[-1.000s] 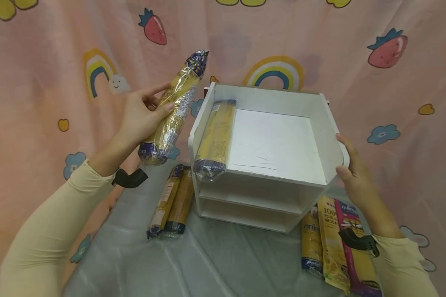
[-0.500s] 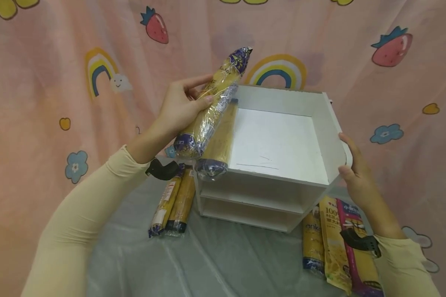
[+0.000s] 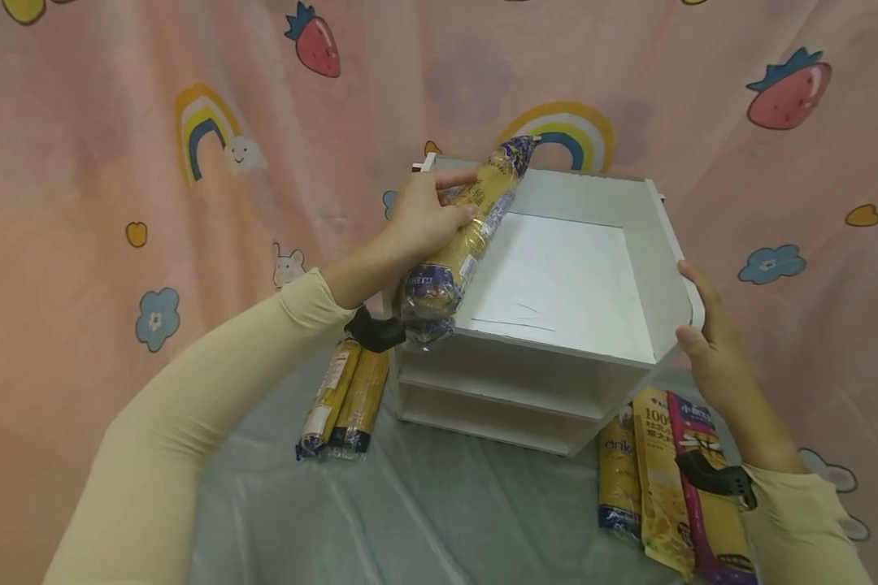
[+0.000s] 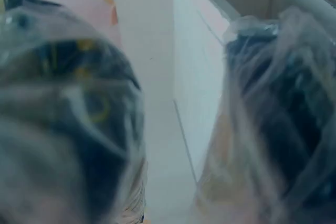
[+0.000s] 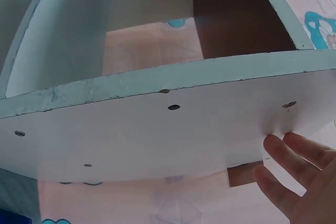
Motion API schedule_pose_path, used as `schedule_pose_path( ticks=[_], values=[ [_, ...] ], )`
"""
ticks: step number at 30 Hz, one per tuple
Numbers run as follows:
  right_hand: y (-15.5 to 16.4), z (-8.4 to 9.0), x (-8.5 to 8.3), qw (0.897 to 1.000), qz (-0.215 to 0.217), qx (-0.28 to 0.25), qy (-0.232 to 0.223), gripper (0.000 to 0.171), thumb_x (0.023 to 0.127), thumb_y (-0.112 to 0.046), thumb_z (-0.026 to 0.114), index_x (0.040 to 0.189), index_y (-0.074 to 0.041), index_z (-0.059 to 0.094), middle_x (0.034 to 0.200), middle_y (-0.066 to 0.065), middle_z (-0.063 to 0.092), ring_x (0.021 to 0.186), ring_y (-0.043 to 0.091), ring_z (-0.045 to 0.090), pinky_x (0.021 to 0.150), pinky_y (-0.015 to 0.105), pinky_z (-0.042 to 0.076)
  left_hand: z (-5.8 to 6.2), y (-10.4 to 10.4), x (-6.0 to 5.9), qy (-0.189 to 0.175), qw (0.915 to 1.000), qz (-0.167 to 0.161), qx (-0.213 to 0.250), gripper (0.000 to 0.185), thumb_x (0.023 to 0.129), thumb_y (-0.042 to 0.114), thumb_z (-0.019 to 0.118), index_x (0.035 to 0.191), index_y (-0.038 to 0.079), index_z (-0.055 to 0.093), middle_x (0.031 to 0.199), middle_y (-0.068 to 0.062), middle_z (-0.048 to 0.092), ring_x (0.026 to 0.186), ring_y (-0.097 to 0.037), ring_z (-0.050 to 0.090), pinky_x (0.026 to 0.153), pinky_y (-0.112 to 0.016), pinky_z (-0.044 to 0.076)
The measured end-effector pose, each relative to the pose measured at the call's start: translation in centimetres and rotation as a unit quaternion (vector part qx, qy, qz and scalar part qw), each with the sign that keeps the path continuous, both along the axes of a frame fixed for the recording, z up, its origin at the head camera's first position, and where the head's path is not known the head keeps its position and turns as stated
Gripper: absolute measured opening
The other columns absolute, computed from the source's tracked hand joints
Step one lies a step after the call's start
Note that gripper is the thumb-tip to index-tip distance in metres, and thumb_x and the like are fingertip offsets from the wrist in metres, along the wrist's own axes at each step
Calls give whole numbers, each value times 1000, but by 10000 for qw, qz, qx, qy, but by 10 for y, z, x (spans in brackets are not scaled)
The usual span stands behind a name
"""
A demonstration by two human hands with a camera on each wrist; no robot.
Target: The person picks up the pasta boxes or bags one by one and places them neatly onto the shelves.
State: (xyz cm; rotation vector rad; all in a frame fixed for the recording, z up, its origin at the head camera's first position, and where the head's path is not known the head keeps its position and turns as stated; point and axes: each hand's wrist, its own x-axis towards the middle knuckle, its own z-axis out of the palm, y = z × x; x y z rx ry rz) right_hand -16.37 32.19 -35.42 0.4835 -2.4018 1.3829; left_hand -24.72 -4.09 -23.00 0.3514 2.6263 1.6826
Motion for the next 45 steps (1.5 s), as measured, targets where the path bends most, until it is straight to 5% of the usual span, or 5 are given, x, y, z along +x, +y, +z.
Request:
schedule_pose_path(
  ticks=[12, 18, 23, 35, 45],
  values=[
    [2, -2, -3, 9996, 149, 5, 238, 67, 101, -39, 53, 158, -20, 24, 156, 3, 34, 120, 1, 46, 86, 3, 40, -19, 21, 8, -173, 9984, -32, -536, 47, 97, 15, 62, 143, 23, 54, 55, 2, 43, 42, -7, 34, 41, -20, 32],
    [1, 0, -2, 9999, 41, 142, 69, 65, 101, -37, 53, 158, -25, 23, 159, 1, 31, 126, -2, 43, 91, 3, 39, -29, 25, 5, -12, 9956, 69, -934, 45, 96, 16, 63, 141, 17, 57, 136, -6, 63, 45, -8, 36, 42, -20, 32],
    [0, 2, -2, 9999, 62, 112, 106, 65, 101, -37, 53, 158, -23, 24, 158, 2, 33, 123, -2, 44, 89, 2, 40, -34, 28, 0, -14, 9909, -205, -1328, 47, 96, 15, 62, 142, 9, 54, 150, -8, 51, 112, -17, 60, 87, -24, 50],
    [-2, 3, 0, 9998, -63, 164, -58, 65, 101, -39, 52, 158, -27, 23, 163, 0, 25, 133, 5, 39, 100, 12, 39, -34, 30, 6, -255, 9739, -1066, -1986, 61, 93, 29, 68, 149, 18, 46, 73, -3, 58, 45, -7, 37, 44, -19, 34],
    [0, -1, 1, 9997, -71, 202, -100, 64, 102, -36, 51, 158, -28, 21, 163, -1, 23, 136, 7, 37, 108, 18, 37, -39, 22, 18, 727, 9428, -1530, -2871, 65, 92, 46, 66, 148, 21, 47, 87, -3, 59, 89, -17, 50, 68, -25, 44]
  ],
)
